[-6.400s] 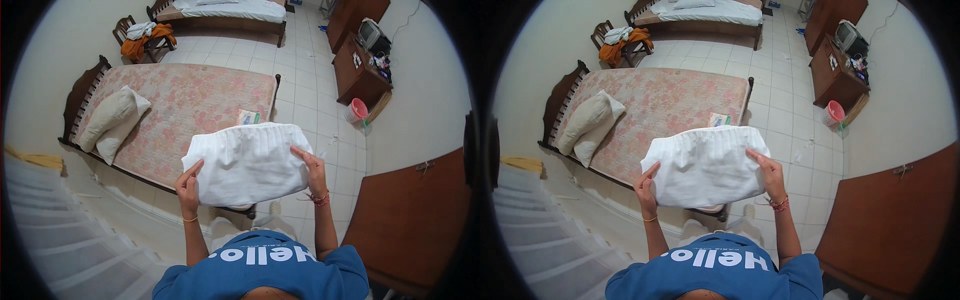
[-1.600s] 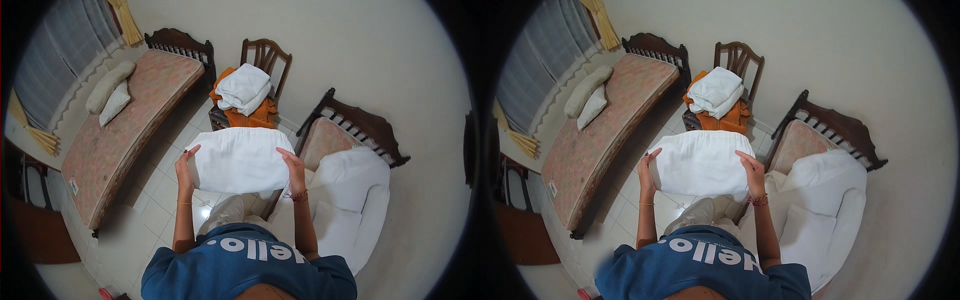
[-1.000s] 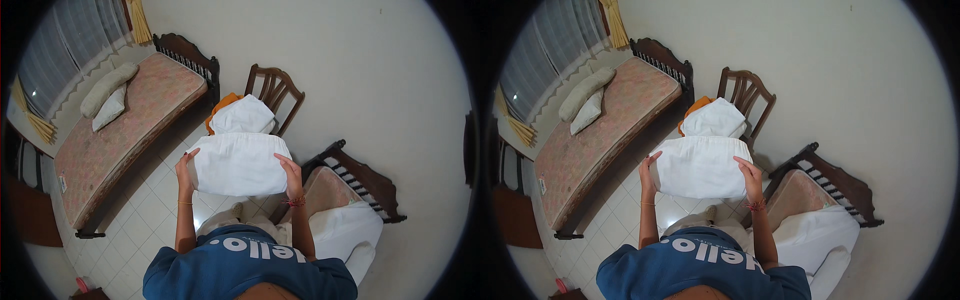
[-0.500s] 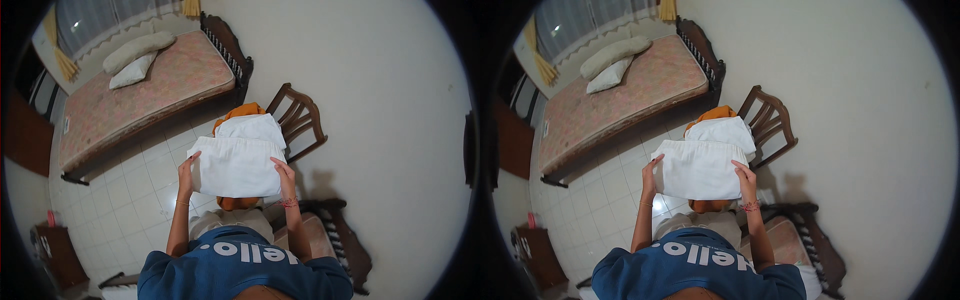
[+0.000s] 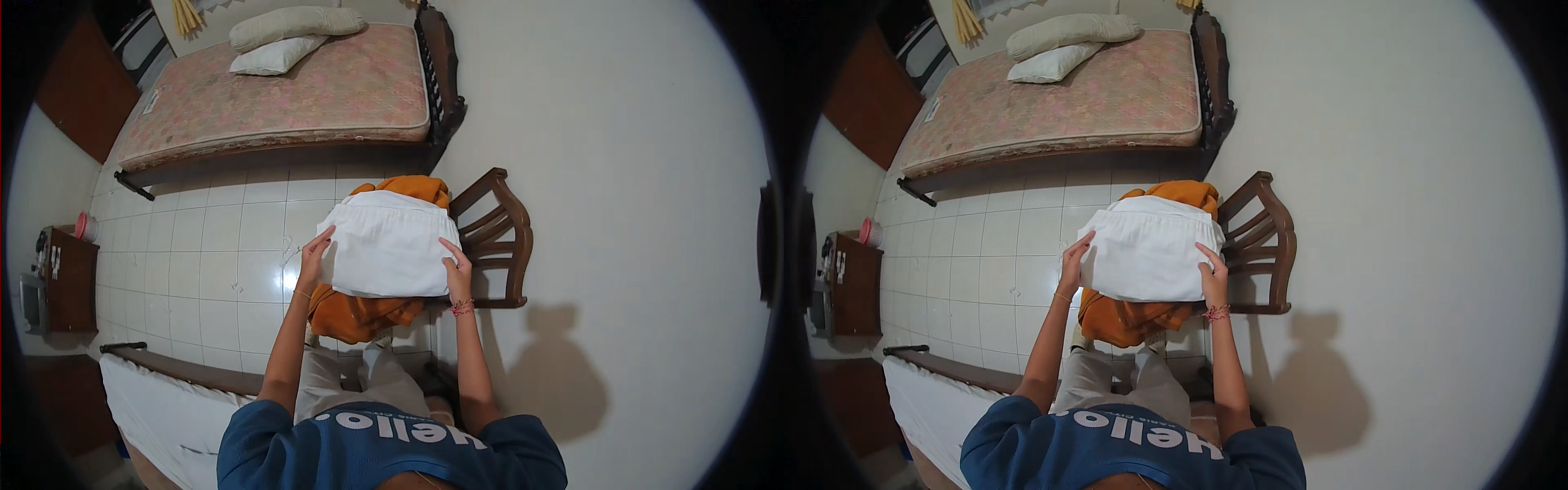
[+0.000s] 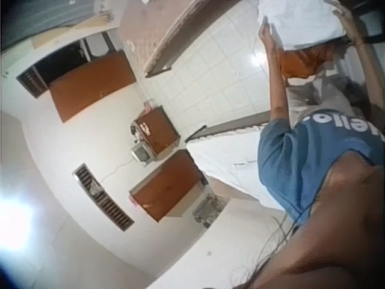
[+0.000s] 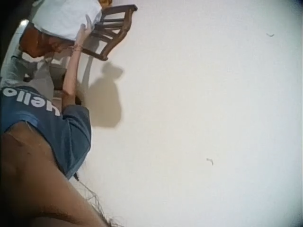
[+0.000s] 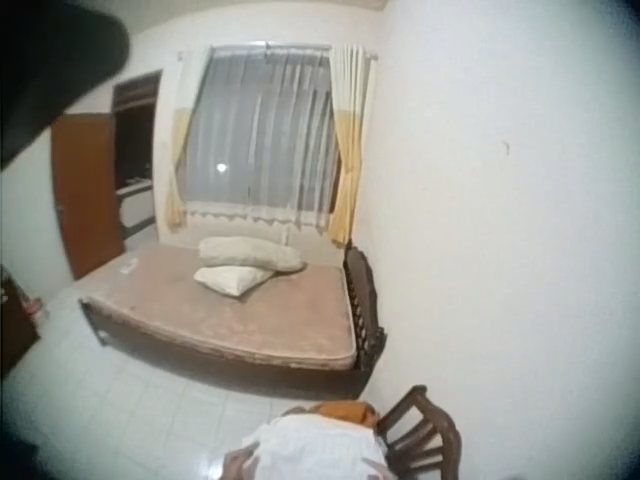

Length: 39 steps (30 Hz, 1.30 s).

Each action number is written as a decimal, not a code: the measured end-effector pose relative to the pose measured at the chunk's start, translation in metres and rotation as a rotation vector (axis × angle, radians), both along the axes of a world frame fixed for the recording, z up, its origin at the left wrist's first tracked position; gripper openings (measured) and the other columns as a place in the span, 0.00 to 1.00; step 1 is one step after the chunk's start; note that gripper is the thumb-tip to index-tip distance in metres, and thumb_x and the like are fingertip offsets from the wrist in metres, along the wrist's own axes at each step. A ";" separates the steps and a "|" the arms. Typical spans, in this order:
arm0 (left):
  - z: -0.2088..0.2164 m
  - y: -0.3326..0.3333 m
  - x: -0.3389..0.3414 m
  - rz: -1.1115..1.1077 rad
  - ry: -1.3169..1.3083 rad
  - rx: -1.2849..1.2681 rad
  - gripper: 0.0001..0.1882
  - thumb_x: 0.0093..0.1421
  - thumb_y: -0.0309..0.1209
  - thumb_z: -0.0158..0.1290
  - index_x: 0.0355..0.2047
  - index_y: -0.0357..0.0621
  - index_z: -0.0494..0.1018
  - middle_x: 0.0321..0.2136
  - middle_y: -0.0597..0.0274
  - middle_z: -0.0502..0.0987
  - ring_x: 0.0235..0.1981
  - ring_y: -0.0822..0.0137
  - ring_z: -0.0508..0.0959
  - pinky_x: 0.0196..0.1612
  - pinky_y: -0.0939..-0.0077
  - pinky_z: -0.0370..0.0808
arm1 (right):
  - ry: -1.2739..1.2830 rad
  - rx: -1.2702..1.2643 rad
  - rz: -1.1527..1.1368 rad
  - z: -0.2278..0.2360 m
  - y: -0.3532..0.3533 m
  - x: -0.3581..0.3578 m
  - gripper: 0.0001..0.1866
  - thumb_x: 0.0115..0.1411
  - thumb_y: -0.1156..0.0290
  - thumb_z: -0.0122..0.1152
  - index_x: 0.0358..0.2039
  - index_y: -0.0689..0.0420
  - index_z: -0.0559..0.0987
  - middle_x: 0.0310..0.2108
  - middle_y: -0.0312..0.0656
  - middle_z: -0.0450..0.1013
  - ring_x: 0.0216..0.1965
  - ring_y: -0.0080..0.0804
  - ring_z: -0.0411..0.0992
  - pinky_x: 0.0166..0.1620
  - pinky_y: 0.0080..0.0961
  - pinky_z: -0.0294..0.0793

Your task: Folding pillowcases and linens on a bed.

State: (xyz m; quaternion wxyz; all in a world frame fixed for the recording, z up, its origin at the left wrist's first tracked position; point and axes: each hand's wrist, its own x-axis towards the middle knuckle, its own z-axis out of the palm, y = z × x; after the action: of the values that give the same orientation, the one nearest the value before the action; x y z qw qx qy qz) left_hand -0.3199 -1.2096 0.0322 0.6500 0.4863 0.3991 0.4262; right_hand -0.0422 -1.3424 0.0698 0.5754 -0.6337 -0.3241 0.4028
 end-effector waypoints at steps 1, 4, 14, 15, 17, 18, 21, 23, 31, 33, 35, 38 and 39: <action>-0.011 0.002 0.005 0.014 0.000 0.004 0.18 0.57 0.26 0.42 0.48 0.34 0.67 0.49 0.57 0.68 0.50 0.70 0.67 0.54 0.79 0.59 | 0.005 0.001 0.002 -0.010 0.005 0.010 0.22 0.48 0.82 0.44 0.45 0.61 0.73 0.41 0.37 0.70 0.41 0.20 0.65 0.46 0.14 0.61; -0.053 0.012 0.015 -0.048 0.002 -0.167 0.19 0.54 0.22 0.46 0.48 0.39 0.68 0.43 0.63 0.72 0.39 0.77 0.71 0.44 0.85 0.66 | -0.094 0.026 0.016 -0.065 0.027 0.040 0.22 0.47 0.82 0.46 0.46 0.60 0.72 0.42 0.39 0.70 0.43 0.24 0.65 0.47 0.16 0.61; -0.144 -0.004 0.024 0.219 0.151 -0.168 0.15 0.51 0.21 0.48 0.41 0.40 0.73 0.31 0.68 0.73 0.31 0.77 0.70 0.35 0.84 0.67 | -0.172 -0.043 0.021 -0.175 0.029 0.068 0.22 0.45 0.78 0.53 0.44 0.55 0.73 0.44 0.45 0.69 0.48 0.35 0.65 0.52 0.24 0.60; -0.145 -0.007 0.023 0.225 0.151 -0.163 0.15 0.51 0.21 0.48 0.41 0.40 0.73 0.31 0.68 0.73 0.31 0.77 0.70 0.35 0.84 0.67 | -0.238 -0.063 0.012 -0.170 0.027 0.065 0.21 0.45 0.78 0.54 0.44 0.56 0.72 0.43 0.45 0.69 0.47 0.34 0.66 0.50 0.24 0.61; -0.143 -0.012 0.024 0.303 0.241 -0.255 0.14 0.52 0.22 0.48 0.40 0.40 0.73 0.29 0.69 0.73 0.28 0.78 0.69 0.32 0.85 0.66 | -0.304 -0.074 0.003 -0.159 0.023 0.061 0.21 0.46 0.78 0.55 0.45 0.58 0.72 0.42 0.45 0.69 0.45 0.33 0.66 0.49 0.23 0.62; -0.145 -0.012 0.025 0.348 0.229 -0.226 0.12 0.52 0.23 0.47 0.38 0.39 0.73 0.27 0.68 0.72 0.26 0.78 0.68 0.29 0.84 0.65 | -0.398 -0.103 -0.056 -0.153 0.021 0.060 0.21 0.46 0.76 0.56 0.45 0.58 0.71 0.41 0.46 0.69 0.44 0.35 0.66 0.48 0.25 0.63; -0.145 -0.023 0.031 0.434 0.250 -0.250 0.10 0.54 0.25 0.46 0.36 0.37 0.73 0.26 0.66 0.72 0.26 0.78 0.67 0.29 0.84 0.65 | -0.592 -0.168 -0.168 -0.145 0.007 0.057 0.21 0.46 0.74 0.56 0.44 0.57 0.71 0.39 0.48 0.68 0.41 0.41 0.66 0.44 0.30 0.65; -0.162 -0.037 0.006 0.512 0.270 -0.248 0.10 0.55 0.27 0.45 0.35 0.36 0.72 0.25 0.65 0.72 0.25 0.78 0.68 0.28 0.84 0.66 | -0.601 -0.142 -0.270 -0.126 0.003 0.027 0.20 0.45 0.72 0.54 0.42 0.58 0.70 0.39 0.50 0.68 0.45 0.46 0.63 0.49 0.36 0.60; -0.089 -0.099 -0.007 0.335 0.150 -0.423 0.11 0.59 0.36 0.45 0.38 0.44 0.68 0.28 0.69 0.71 0.26 0.79 0.70 0.27 0.83 0.69 | -0.515 -0.132 -0.064 -0.101 -0.034 -0.028 0.18 0.48 0.74 0.53 0.42 0.58 0.70 0.39 0.49 0.68 0.44 0.44 0.65 0.49 0.35 0.62; -0.069 -0.109 -0.017 0.319 0.120 -0.464 0.11 0.59 0.35 0.45 0.39 0.46 0.68 0.30 0.69 0.72 0.26 0.78 0.71 0.28 0.82 0.69 | -0.328 -0.155 -0.004 -0.094 -0.034 -0.046 0.18 0.49 0.74 0.53 0.43 0.59 0.70 0.39 0.49 0.68 0.42 0.40 0.66 0.47 0.33 0.65; -0.049 -0.113 -0.032 0.279 0.120 -0.492 0.11 0.59 0.35 0.44 0.41 0.49 0.69 0.33 0.69 0.72 0.27 0.77 0.72 0.29 0.82 0.69 | -0.295 -0.129 0.028 -0.087 -0.027 -0.063 0.17 0.50 0.75 0.52 0.43 0.59 0.69 0.38 0.47 0.68 0.39 0.34 0.68 0.44 0.29 0.67; -0.027 -0.111 -0.062 0.300 0.062 -0.448 0.12 0.59 0.34 0.43 0.41 0.47 0.68 0.36 0.66 0.72 0.29 0.75 0.73 0.33 0.82 0.70 | -0.199 -0.022 0.128 -0.061 -0.010 -0.092 0.16 0.52 0.78 0.50 0.44 0.59 0.69 0.36 0.43 0.69 0.36 0.29 0.69 0.41 0.23 0.69; -0.019 -0.109 -0.072 0.303 0.036 -0.414 0.12 0.60 0.34 0.42 0.42 0.46 0.68 0.37 0.65 0.72 0.31 0.73 0.73 0.35 0.81 0.70 | -0.199 -0.023 0.135 -0.052 -0.004 -0.104 0.16 0.52 0.78 0.50 0.44 0.59 0.69 0.36 0.43 0.69 0.36 0.29 0.69 0.41 0.23 0.69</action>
State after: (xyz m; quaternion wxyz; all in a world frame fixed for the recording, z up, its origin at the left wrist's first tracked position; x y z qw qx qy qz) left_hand -0.3923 -1.3187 0.0130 0.6571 0.2849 0.5578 0.4193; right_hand -0.1463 -1.3463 0.0179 0.5047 -0.6538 -0.4171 0.3792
